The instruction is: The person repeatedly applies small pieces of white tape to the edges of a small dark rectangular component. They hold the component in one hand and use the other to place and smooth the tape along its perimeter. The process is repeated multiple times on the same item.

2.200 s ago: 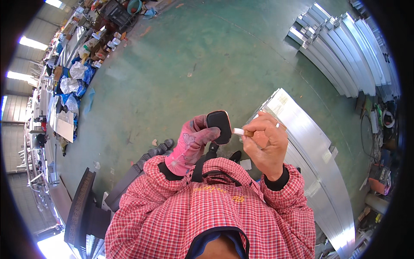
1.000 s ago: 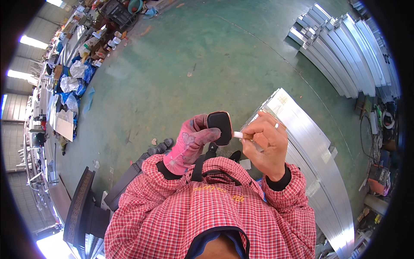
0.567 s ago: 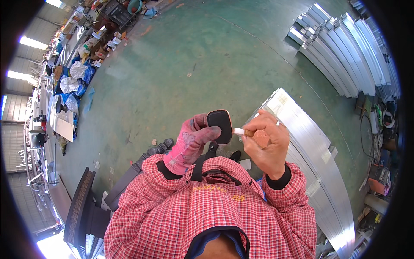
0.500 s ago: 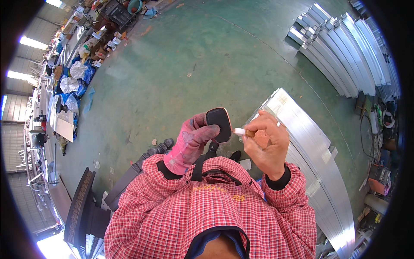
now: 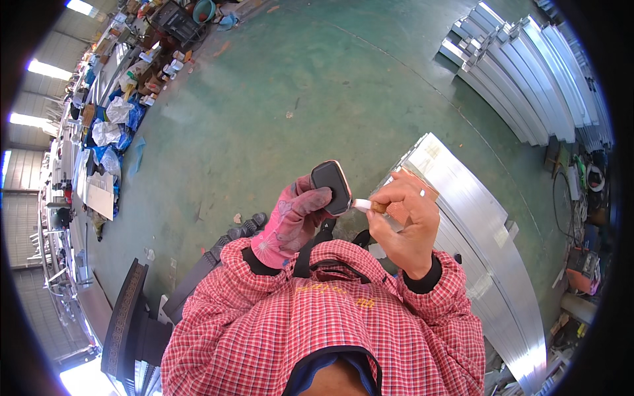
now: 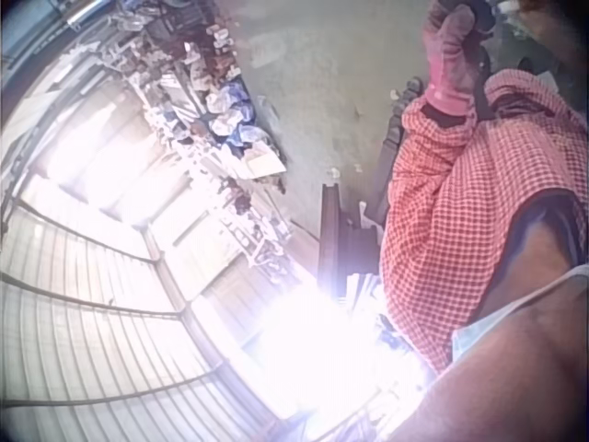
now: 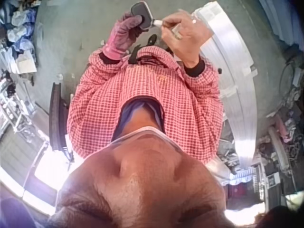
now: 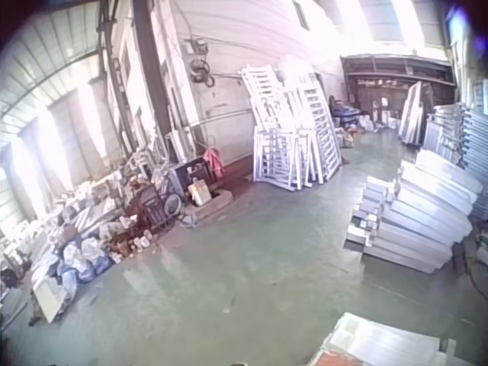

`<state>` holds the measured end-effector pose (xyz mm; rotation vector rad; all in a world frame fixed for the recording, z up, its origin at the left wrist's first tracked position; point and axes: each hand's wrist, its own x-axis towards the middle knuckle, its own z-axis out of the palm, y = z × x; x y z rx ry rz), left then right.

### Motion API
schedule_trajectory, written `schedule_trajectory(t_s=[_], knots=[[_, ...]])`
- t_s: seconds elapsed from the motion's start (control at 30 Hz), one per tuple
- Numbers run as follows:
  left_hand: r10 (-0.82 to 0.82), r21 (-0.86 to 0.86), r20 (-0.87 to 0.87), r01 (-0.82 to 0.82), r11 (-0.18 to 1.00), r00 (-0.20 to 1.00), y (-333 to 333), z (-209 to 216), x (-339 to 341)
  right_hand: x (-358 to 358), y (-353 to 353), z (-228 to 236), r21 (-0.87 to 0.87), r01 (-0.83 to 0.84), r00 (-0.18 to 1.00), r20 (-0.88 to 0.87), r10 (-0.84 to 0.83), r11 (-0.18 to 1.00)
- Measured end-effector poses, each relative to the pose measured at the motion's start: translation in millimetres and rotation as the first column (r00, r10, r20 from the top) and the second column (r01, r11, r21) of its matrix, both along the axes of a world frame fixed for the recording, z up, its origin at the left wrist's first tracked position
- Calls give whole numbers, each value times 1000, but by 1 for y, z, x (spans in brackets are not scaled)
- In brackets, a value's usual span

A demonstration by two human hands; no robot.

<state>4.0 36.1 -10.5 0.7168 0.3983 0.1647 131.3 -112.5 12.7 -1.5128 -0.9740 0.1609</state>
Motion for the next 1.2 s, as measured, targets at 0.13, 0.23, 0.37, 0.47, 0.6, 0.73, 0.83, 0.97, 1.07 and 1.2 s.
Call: schedule_trajectory(t_s=[0.13,0.23,0.37,0.47,0.6,0.73,0.83,0.97,1.07,1.2], knots=[[20,-4,-11,-20,1000,1000,-3,7,2,1,4,3,0,27,1000,4,-27,1000],[35,21,-35,-34,999,999,-4,7,2,1,6,0,4,22,1000,10,-22,1000],[68,46,-65,-66,997,996,-6,11,5,2,4,-2,-3,1,1000,23,-1,1000],[72,47,-66,-68,997,995,-6,13,6,2,3,-1,10,25,999,22,-25,1000],[28,1,-28,-28,1000,999,-2,5,2,2,6,0,10,32,999,19,-32,999],[34,-4,-25,-34,999,999,-2,4,2,2,4,-2,2,21,1000,21,-21,1000],[39,-16,-20,-39,999,999,-2,5,3,2,1,0,3,8,1000,24,-8,1000],[32,-17,-22,-32,999,999,-1,3,3,1,3,-3,10,-7,999,34,7,1000],[32,-17,-21,-32,999,999,-2,5,4,1,2,-3,-1,17,1000,11,-17,1000],[22,-21,-15,-23,1000,1000,-1,4,3,2,0,-1,6,2,999,39,-2,1000]])
